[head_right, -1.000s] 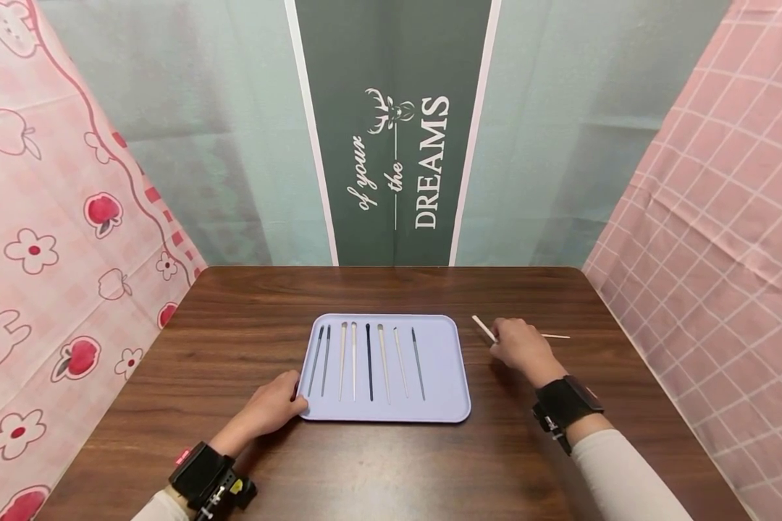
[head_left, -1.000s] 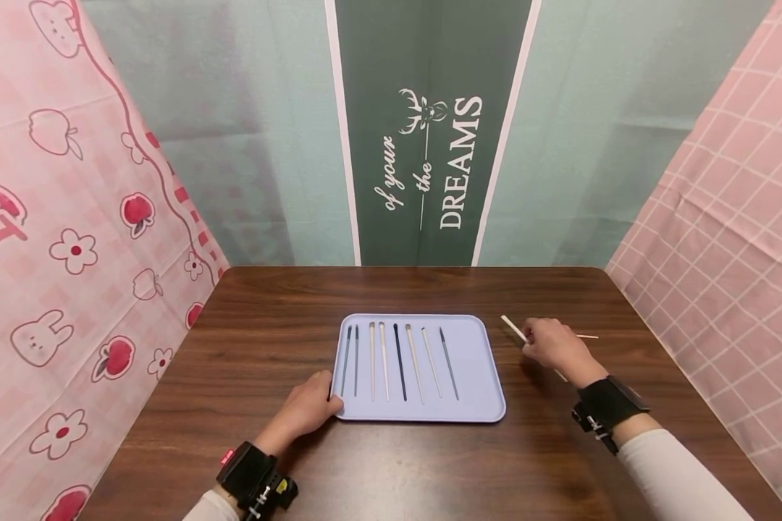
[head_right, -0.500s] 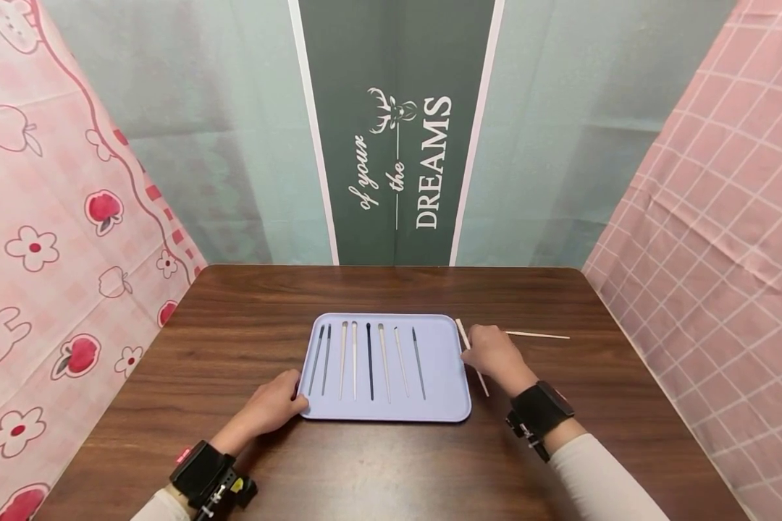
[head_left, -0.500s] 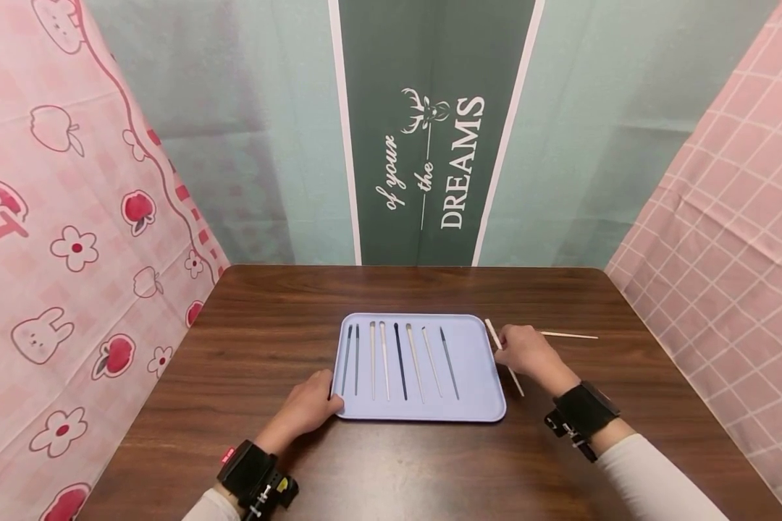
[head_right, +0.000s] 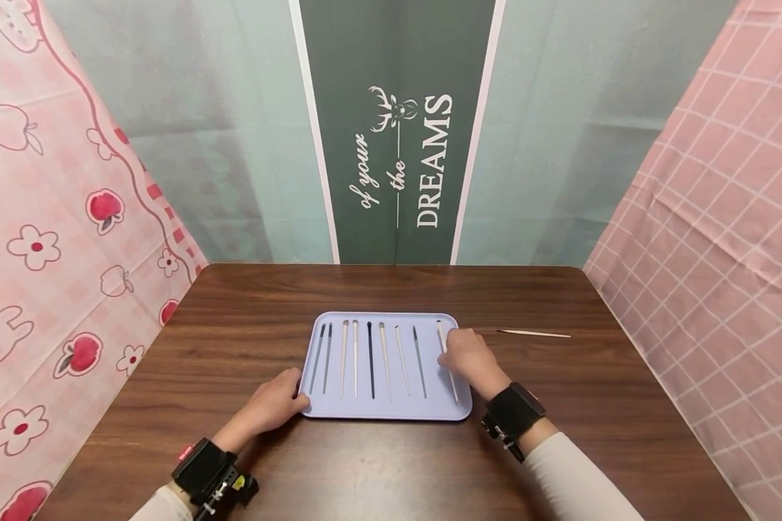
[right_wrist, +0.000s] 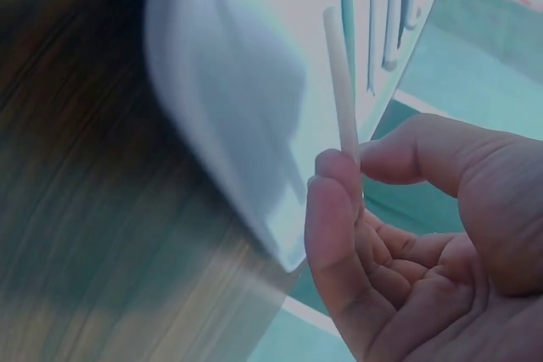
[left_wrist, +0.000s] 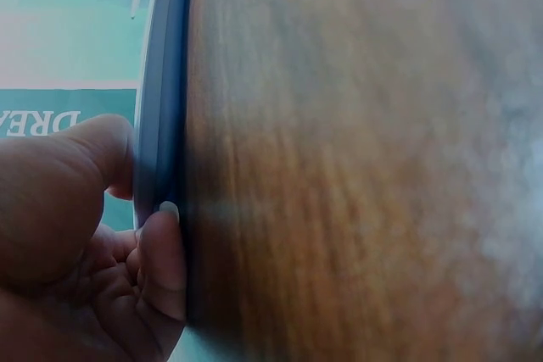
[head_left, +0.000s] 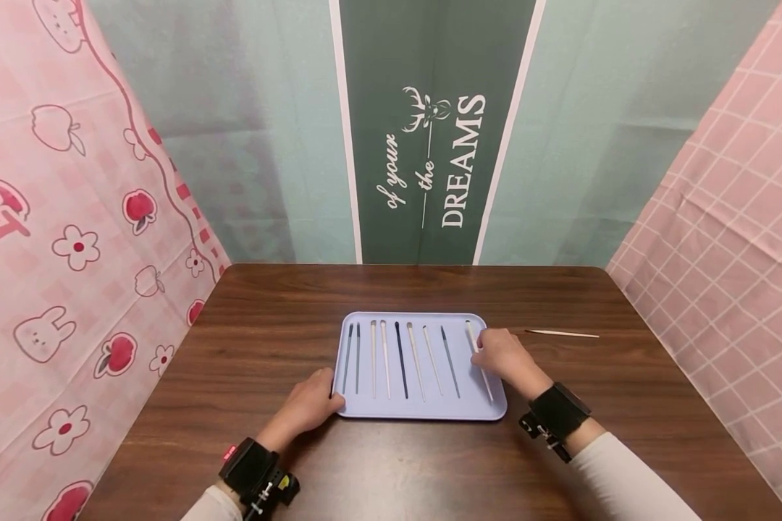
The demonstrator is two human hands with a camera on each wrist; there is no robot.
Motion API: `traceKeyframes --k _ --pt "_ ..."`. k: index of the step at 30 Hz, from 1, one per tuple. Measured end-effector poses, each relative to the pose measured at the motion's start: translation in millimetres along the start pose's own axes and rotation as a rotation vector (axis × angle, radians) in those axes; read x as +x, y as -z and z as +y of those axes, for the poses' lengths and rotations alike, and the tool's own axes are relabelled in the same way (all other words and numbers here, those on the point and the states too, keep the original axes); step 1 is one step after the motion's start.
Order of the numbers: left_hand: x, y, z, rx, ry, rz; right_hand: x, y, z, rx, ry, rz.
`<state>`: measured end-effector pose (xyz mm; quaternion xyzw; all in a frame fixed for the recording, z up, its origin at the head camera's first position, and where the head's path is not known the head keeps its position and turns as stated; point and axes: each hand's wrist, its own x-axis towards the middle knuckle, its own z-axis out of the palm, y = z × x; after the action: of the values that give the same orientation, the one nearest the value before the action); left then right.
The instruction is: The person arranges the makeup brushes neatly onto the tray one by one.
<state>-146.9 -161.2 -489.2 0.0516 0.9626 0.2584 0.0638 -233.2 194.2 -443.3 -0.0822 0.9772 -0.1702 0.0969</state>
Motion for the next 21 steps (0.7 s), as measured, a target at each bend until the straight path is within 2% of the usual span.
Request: traceKeyframes --k 5,13,21 --pt "-0.1 0.3 1.1 -0.005 -0.001 -0.002 1.4 -4.0 -6.1 0.02 -0.022 -0.011" --pt "0.5 0.9 0.7 0.007 -0.019 0.012 3.3 -10.8 -12.6 -0.016 -0.009 -0.015" --pt "-0.4 -0.6 0.4 -0.004 -0.033 0.023 4.4 -13.7 -14.3 -0.028 -0.036 -0.033"
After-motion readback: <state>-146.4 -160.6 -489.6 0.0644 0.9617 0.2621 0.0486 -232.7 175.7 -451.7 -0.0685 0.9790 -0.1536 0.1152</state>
